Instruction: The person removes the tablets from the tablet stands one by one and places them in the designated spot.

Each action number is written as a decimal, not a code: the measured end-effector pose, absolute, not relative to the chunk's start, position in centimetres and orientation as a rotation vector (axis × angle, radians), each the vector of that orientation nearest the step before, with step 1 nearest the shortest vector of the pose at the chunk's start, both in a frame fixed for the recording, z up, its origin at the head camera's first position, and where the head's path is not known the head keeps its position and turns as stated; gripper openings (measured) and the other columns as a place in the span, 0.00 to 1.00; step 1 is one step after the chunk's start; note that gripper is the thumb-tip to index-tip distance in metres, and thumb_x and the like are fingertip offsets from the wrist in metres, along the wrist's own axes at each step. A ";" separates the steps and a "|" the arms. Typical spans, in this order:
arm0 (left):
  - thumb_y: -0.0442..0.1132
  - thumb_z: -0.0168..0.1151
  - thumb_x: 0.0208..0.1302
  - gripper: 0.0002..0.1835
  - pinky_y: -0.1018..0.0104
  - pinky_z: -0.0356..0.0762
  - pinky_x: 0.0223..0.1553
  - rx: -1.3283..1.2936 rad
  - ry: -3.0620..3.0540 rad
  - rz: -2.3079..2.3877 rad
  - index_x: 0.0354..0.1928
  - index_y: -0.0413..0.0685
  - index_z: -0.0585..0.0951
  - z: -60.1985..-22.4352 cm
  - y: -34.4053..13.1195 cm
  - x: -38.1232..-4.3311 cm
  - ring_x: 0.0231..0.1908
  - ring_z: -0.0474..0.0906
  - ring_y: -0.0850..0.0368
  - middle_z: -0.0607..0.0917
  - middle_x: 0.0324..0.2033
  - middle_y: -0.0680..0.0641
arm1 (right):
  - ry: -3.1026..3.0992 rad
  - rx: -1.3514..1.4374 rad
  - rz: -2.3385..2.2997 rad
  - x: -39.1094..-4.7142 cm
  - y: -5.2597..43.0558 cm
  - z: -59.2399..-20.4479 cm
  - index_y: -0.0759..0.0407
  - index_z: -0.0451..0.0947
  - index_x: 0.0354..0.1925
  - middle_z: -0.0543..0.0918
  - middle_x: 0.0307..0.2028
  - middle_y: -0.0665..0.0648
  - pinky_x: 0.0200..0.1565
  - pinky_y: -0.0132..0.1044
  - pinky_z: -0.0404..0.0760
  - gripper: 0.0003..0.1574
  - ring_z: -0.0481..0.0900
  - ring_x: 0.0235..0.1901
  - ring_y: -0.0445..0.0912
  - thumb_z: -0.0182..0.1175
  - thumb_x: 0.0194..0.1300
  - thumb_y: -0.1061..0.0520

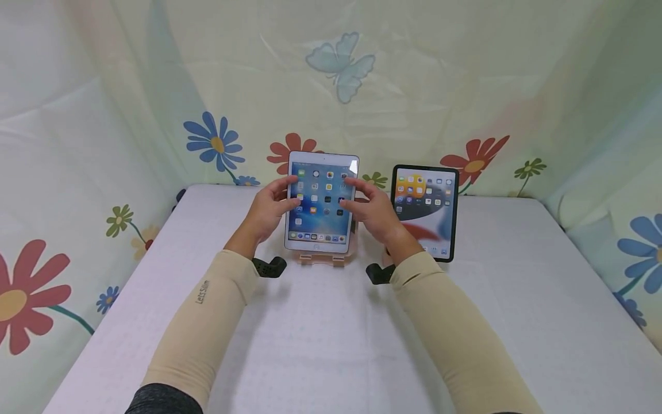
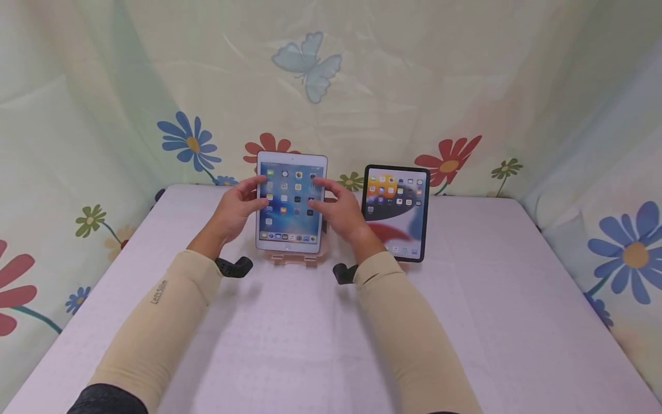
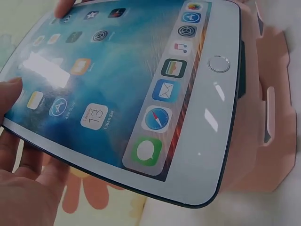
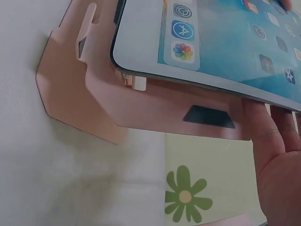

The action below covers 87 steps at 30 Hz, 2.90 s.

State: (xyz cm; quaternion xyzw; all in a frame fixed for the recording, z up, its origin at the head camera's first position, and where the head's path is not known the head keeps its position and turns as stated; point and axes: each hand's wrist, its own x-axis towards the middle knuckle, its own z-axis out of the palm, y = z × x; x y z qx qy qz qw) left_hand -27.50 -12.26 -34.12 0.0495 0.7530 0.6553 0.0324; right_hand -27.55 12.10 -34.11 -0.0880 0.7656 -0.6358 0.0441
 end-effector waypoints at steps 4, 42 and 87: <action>0.30 0.60 0.71 0.31 0.51 0.69 0.65 0.174 2.302 2.023 0.73 0.54 0.67 -33.8 -12.4 -27.3 0.67 0.66 0.46 0.67 0.71 0.46 | 2.318 -0.298 -1.942 -27.4 12.2 -33.8 0.49 0.68 0.71 0.63 0.73 0.54 0.60 0.53 0.75 0.33 0.74 0.61 0.55 0.62 0.70 0.58; 0.26 0.61 0.68 0.35 0.53 0.76 0.58 0.191 2.307 1.894 0.75 0.55 0.66 -34.0 -15.7 -25.7 0.63 0.72 0.44 0.63 0.72 0.46 | 2.293 -0.259 -1.890 -25.5 11.1 -32.9 0.48 0.71 0.71 0.72 0.63 0.56 0.56 0.44 0.80 0.35 0.79 0.56 0.53 0.62 0.69 0.65; 0.29 0.59 0.70 0.35 0.59 0.76 0.57 0.111 2.354 1.671 0.76 0.48 0.61 -37.2 -24.3 -21.7 0.65 0.69 0.38 0.59 0.74 0.40 | 2.212 -0.266 -1.956 -22.0 3.5 -37.8 0.55 0.72 0.68 0.75 0.60 0.58 0.48 0.39 0.83 0.32 0.83 0.50 0.49 0.63 0.68 0.66</action>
